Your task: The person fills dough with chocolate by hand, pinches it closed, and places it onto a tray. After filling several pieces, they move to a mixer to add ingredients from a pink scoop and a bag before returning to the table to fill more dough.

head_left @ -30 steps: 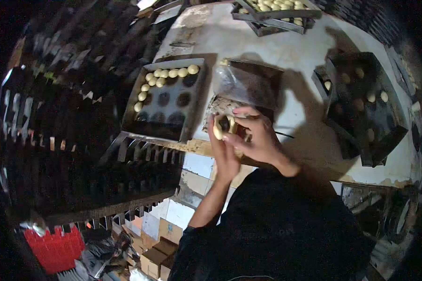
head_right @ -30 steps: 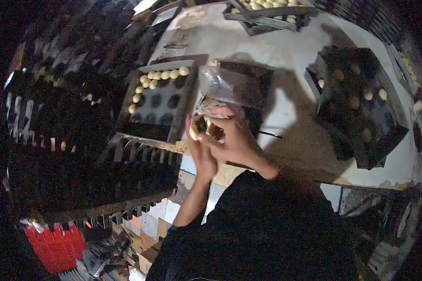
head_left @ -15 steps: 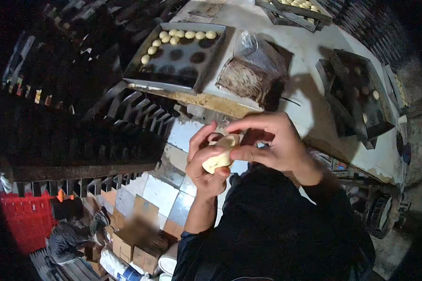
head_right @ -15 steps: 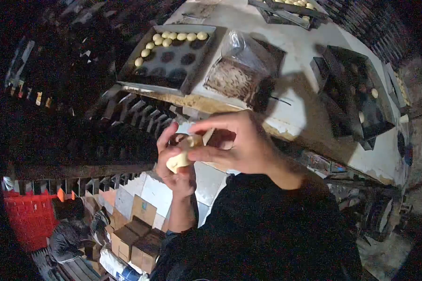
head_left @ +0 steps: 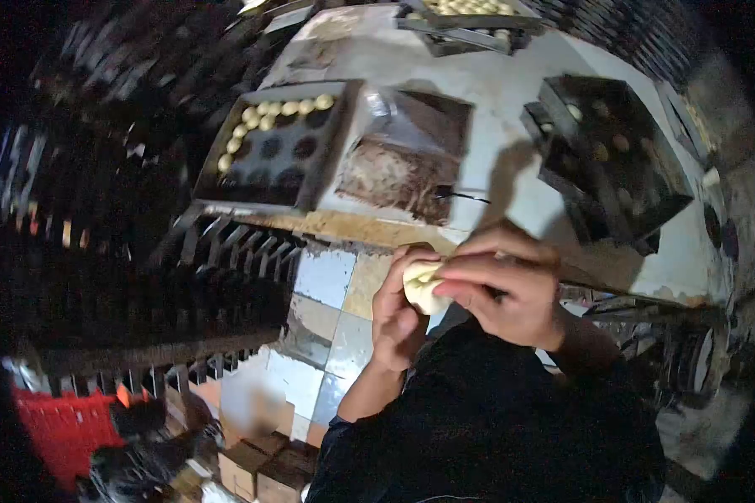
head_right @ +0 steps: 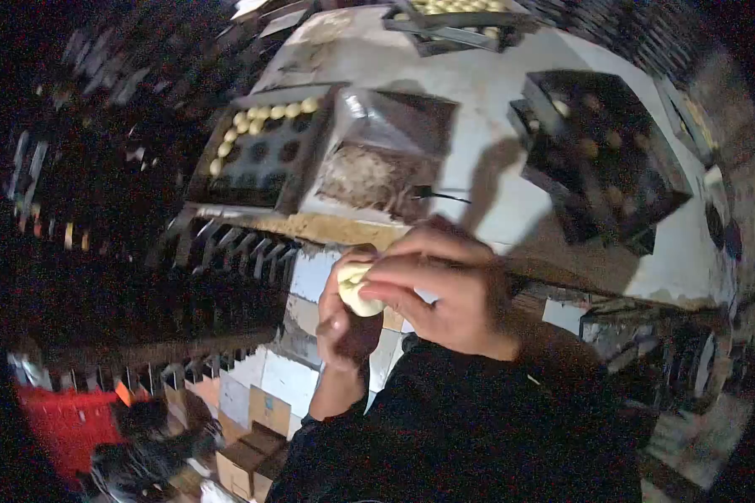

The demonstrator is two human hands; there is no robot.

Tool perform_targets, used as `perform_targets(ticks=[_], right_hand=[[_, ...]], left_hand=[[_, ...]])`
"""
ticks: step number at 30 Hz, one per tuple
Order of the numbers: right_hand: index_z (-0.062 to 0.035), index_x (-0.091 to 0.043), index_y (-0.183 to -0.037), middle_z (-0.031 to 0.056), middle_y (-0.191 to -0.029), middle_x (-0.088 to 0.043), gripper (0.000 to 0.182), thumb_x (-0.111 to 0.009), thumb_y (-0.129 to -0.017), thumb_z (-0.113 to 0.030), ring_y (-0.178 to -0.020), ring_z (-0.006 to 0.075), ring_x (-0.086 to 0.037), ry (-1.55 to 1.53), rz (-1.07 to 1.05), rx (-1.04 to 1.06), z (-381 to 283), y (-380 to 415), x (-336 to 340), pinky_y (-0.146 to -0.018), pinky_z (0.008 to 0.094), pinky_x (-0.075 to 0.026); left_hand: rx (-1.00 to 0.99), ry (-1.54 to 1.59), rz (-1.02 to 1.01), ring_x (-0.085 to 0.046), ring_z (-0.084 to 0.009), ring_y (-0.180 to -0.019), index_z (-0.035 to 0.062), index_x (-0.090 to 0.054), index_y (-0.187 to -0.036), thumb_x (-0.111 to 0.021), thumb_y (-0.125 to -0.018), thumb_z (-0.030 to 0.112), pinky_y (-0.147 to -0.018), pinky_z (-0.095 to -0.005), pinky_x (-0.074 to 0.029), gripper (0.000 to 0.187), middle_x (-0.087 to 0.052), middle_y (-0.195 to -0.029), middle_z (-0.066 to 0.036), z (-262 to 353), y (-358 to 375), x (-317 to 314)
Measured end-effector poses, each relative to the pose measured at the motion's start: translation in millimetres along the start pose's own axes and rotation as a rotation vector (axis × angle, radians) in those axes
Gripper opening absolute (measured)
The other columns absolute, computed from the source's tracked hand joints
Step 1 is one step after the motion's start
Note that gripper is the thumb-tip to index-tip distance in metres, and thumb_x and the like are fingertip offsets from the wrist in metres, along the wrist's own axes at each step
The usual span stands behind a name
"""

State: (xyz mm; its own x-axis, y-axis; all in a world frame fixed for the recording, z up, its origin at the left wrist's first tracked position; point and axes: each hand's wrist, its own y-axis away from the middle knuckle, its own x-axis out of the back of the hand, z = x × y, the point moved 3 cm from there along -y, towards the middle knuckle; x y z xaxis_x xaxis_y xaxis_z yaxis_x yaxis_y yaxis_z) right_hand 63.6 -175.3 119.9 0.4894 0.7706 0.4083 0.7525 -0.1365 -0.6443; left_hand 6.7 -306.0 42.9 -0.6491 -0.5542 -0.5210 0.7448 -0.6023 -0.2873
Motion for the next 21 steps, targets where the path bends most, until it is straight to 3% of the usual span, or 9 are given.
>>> perform_targets(ticks=[4, 7, 8, 9, 11, 12, 15, 18, 21], right_hand=[[-0.0021, -0.069, -0.090, 0.0075, -0.080, -0.064, 0.033, -0.085, -0.062, -0.011, -0.070, 0.0115, -0.062, -0.258, 0.019, -0.384, 36.5, -0.5, 87.3, -0.060, 0.0255, -0.050], [0.0006, -0.069, -0.090, 0.0102, -0.075, -0.066, 0.022, -0.077, -0.070, -0.001, -0.064, 0.0165, -0.064, -0.346, 0.101, -0.199, 80.5, 24.2, 134.2, -0.059, 0.0281, -0.051], [0.0002, -0.069, -0.093, 0.0109, -0.078, -0.066, 0.023, -0.075, -0.070, 0.001, -0.065, 0.0172, -0.063, -0.324, 0.146, -0.141, 84.3, 26.5, 150.7, -0.058, 0.0282, -0.051], [-0.0001, -0.069, -0.095, 0.0116, -0.081, -0.066, 0.025, -0.073, -0.071, 0.003, -0.066, 0.0179, -0.063, -0.304, 0.184, -0.086, 86.6, 28.5, 165.8, -0.058, 0.0283, -0.051], [-0.0021, -0.065, -0.109, 0.0140, -0.107, -0.062, 0.041, -0.071, -0.069, 0.007, -0.090, 0.0235, -0.065, -0.110, 0.212, -0.055, 88.3, 33.4, 189.7, -0.075, 0.0328, -0.055], [-0.0009, -0.065, -0.108, 0.0142, -0.109, -0.062, 0.039, -0.071, -0.069, 0.007, -0.093, 0.0249, -0.065, -0.010, 0.214, 0.040, 98.9, 40.9, 204.4, -0.079, 0.0340, -0.055], [0.0025, -0.065, -0.101, 0.0145, -0.104, -0.064, 0.025, -0.065, -0.076, 0.003, -0.096, 0.0252, -0.065, 0.001, 0.326, 0.102, 119.4, 55.5, 243.3, -0.083, 0.0349, -0.054], [0.0012, -0.066, -0.098, 0.0125, -0.094, -0.067, 0.018, -0.061, -0.081, -0.003, -0.090, 0.0236, -0.066, -0.195, 0.351, -0.028, 157.8, 71.6, 263.6, -0.079, 0.0333, -0.053], [-0.0021, -0.066, -0.098, 0.0135, -0.096, -0.066, 0.016, -0.060, -0.086, -0.012, -0.089, 0.0246, -0.065, 0.045, 0.119, -0.340, 180.6, 90.8, 289.3, -0.079, 0.0338, -0.051]], left_hand=[[-0.280, -0.347, -0.040, -0.047, -0.0259, -0.098, 0.0085, -0.064, -0.094, -0.024, -0.098, 0.055, -0.086, -0.0401, -0.039, 0.062, -0.045, -0.106, -0.013, -46.2, -42.4, -57.8], [-0.369, -0.622, -0.226, -0.043, -0.0253, -0.103, 0.0093, -0.055, -0.085, -0.045, -0.093, 0.055, -0.087, -0.0393, -0.036, 0.047, -0.045, -0.113, -0.012, -73.7, -82.5, -101.9], [-0.408, -0.572, -0.134, -0.043, -0.0225, -0.103, 0.0097, -0.053, -0.085, -0.057, -0.087, 0.054, -0.087, -0.0378, -0.036, 0.045, -0.046, -0.111, -0.011, -81.7, -95.7, -122.9], [-0.527, -0.480, -0.068, -0.047, -0.0214, -0.091, 0.0078, -0.058, -0.103, -0.063, -0.086, 0.044, -0.075, -0.0346, -0.042, 0.041, -0.044, -0.104, -0.012, -96.5, -111.0, -136.3], [-0.473, -0.576, 0.039, -0.046, -0.0193, -0.099, 0.0093, -0.040, -0.126, -0.064, -0.086, 0.045, -0.085, -0.0337, -0.039, 0.059, -0.045, -0.114, -0.011, -110.8, -125.8, -168.2], [-0.383, -0.478, 0.092, -0.047, -0.0194, -0.098, 0.0074, -0.029, -0.138, -0.074, -0.078, 0.046, -0.085, -0.0350, -0.042, 0.084, -0.045, -0.116, -0.011, -124.3, -129.0, -178.3], [-0.358, -0.305, -0.059, -0.049, -0.0152, -0.081, 0.0036, -0.032, -0.131, -0.084, -0.062, 0.051, -0.068, -0.0292, -0.043, 0.099, -0.044, -0.103, -0.009, -155.3, -156.1, -229.2], [-0.270, -0.325, -0.455, -0.057, -0.0186, -0.085, 0.0013, -0.056, -0.104, -0.088, -0.060, 0.036, -0.068, -0.0301, -0.047, 0.065, -0.056, -0.091, -0.009, -176.0, -193.8, -260.8], [-0.285, -0.585, -0.463, -0.060, -0.0216, -0.081, 0.0017, -0.062, -0.092, -0.079, -0.070, 0.021, -0.067, -0.0313, -0.046, 0.035, -0.060, -0.083, -0.009, -216.6, -199.9, -264.0]])
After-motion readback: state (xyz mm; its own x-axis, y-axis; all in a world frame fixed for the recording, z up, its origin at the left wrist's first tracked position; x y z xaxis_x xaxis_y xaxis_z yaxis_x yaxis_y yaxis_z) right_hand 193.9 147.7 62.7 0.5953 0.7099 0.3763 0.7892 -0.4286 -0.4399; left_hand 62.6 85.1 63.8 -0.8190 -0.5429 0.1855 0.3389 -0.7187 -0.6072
